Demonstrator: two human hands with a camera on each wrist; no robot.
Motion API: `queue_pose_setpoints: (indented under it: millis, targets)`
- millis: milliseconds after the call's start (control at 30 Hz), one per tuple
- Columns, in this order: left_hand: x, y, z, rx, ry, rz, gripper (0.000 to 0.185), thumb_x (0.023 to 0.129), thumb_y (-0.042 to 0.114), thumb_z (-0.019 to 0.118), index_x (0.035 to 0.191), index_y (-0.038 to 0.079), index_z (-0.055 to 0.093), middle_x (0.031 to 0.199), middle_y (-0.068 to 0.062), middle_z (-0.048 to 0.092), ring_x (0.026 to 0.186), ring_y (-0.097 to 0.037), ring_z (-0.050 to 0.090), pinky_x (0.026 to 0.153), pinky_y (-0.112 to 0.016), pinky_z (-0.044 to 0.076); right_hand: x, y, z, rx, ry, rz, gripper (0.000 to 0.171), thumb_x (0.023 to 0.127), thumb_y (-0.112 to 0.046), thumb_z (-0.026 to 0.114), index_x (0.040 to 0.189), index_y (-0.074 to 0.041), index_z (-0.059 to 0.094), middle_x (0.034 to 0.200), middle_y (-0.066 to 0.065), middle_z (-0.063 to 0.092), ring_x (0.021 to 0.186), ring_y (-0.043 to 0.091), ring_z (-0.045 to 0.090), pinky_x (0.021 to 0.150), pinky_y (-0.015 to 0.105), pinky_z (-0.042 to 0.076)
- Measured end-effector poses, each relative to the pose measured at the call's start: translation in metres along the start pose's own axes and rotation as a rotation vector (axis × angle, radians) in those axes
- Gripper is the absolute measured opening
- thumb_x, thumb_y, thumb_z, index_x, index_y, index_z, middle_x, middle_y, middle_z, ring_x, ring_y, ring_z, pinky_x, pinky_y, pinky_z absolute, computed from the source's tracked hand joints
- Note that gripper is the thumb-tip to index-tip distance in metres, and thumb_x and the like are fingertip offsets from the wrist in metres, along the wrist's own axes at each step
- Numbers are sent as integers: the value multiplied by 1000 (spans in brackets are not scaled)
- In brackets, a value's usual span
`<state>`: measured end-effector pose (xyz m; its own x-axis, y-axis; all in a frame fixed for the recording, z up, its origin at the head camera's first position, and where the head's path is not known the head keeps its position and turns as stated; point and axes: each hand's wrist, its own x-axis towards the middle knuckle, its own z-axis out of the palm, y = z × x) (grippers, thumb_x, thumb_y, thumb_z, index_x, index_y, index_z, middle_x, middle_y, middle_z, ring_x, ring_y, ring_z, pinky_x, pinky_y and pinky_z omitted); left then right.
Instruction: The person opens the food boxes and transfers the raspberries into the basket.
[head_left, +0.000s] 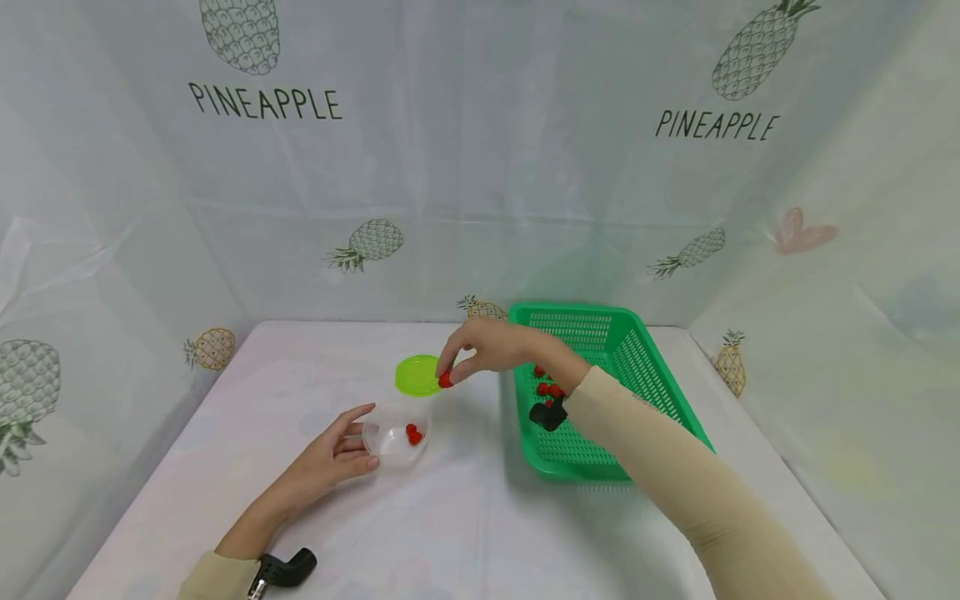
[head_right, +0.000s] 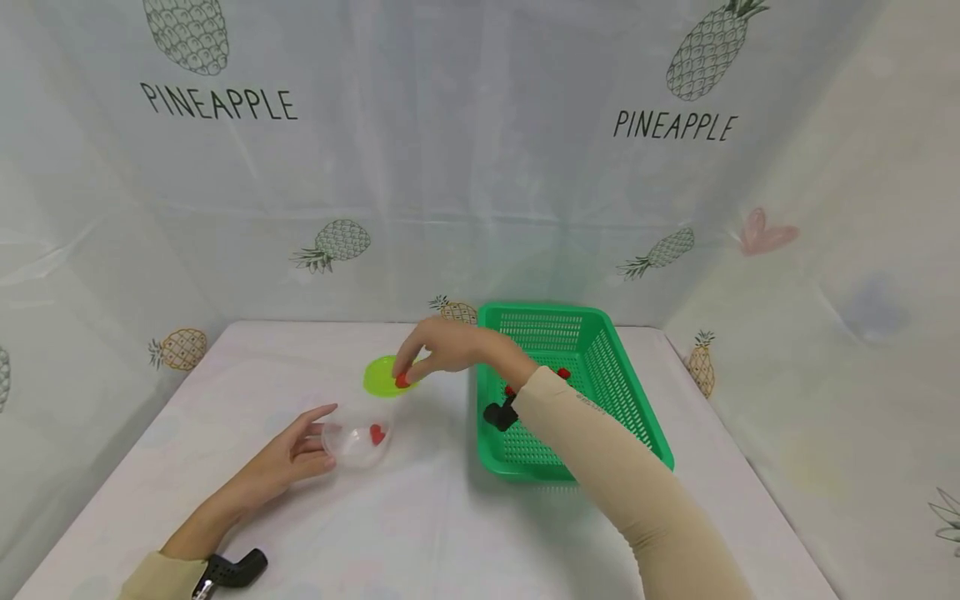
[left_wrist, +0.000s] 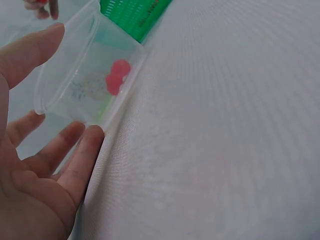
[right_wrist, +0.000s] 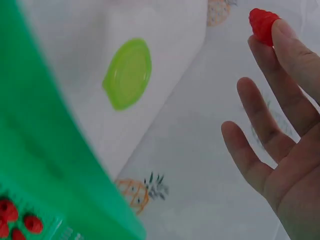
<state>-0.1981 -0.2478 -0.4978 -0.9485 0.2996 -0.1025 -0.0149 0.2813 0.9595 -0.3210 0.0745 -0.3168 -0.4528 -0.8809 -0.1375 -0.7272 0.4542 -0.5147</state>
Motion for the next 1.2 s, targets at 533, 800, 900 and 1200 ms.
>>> queue_pose_setpoints:
  millis: [533,800,900,1200]
  targets:
    - [1,3,1,19,2,-13,88,95,24,82,166,25,31,153,-22,45,132,-34,58,95,-25,55,-113,72,-16,35,94,161,19,97,-10,78,116,-10,81,111,-2,80,104,18,74,104,50,55]
    - [-3,3,-1,1,1,-12,89,95,22,82,167,24,29,153,-21,45,129,-33,57,93,-23,56,-133,106,1,21,68,275,22,97,-11,78,119,-7,80,116,0,79,107,17,73,90,34,60]
    - [-4,3,-1,-10,-6,-13,90,95,23,82,167,24,29,152,-21,45,129,-33,57,93,-24,56,-135,114,5,30,61,267,21,97,-10,77,118,-6,80,115,3,79,104,17,74,88,33,61]
    - [-1,4,2,-16,-11,-16,90,95,22,82,167,24,29,152,-21,45,130,-34,57,93,-24,57,-137,131,16,36,45,282,20,96,-8,79,116,-6,80,111,2,79,101,14,74,86,30,61]
